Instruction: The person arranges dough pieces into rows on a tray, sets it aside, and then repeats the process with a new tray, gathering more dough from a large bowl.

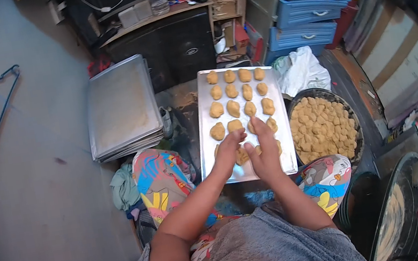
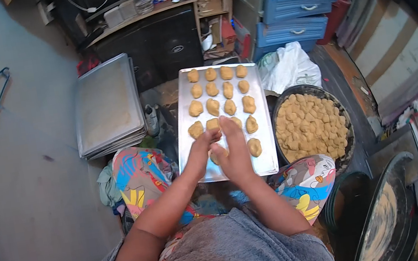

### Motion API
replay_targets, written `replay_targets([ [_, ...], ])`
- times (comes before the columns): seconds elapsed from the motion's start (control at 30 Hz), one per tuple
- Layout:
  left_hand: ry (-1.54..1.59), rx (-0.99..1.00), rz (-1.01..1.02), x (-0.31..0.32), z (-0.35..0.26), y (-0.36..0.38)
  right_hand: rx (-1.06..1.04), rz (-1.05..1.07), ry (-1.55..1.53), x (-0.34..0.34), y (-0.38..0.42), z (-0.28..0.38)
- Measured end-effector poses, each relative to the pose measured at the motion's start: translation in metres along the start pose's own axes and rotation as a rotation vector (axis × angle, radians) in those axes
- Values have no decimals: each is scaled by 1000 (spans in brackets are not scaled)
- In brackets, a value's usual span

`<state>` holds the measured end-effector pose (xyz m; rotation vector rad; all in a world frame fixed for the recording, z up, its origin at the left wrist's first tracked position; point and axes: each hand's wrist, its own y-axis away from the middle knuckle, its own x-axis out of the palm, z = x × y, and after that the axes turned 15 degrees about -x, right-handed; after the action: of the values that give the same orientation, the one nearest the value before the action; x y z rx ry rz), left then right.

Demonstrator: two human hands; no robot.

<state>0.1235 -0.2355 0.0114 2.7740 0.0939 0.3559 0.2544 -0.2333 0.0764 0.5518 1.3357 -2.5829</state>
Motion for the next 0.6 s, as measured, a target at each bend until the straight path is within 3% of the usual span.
replay_targets([
  [0.07,667,-298,327,-9,-43,21,-287,157,-122,26,-6,21],
  [0.1,697,-277,313,-22,-60,30,-298,161,-134,42,-11,23],
  [0.13,723,-260,303,-41,-74,38,-331,302,-22,64,-18,18],
  [0.17,680,-110,147,-69,-84,42,-366,443,97,82,-23,8],
  [0.2,631,49,-8,-102,-95,45,-384,439,94,97,-29,-6],
  [0.27,233,290,-448,-179,-103,45,-142,483,-6,135,-38,-31],
  [0.3,99,304,-653,-215,-108,43,-148,479,-11,154,-49,-39],
  [0.37,-187,247,-1125,-278,-107,47,295,548,-399,193,-67,-45],
  [0.4,-343,177,-1395,-304,-106,53,286,545,-406,210,-69,-43],
  [0.47,-354,-57,-1558,-356,-83,52,539,633,-461,244,-73,-41],
  [0.5,-164,19,-1498,-387,-60,43,521,628,-466,264,-69,-42],
  [0.53,22,92,-1425,-409,-43,39,623,475,-467,283,-60,-43],
  [0.57,25,106,-1426,-413,-35,43,723,320,-465,299,-59,-47],
  [0.6,79,196,-1378,-412,-27,43,713,318,-464,311,-66,-54],
])
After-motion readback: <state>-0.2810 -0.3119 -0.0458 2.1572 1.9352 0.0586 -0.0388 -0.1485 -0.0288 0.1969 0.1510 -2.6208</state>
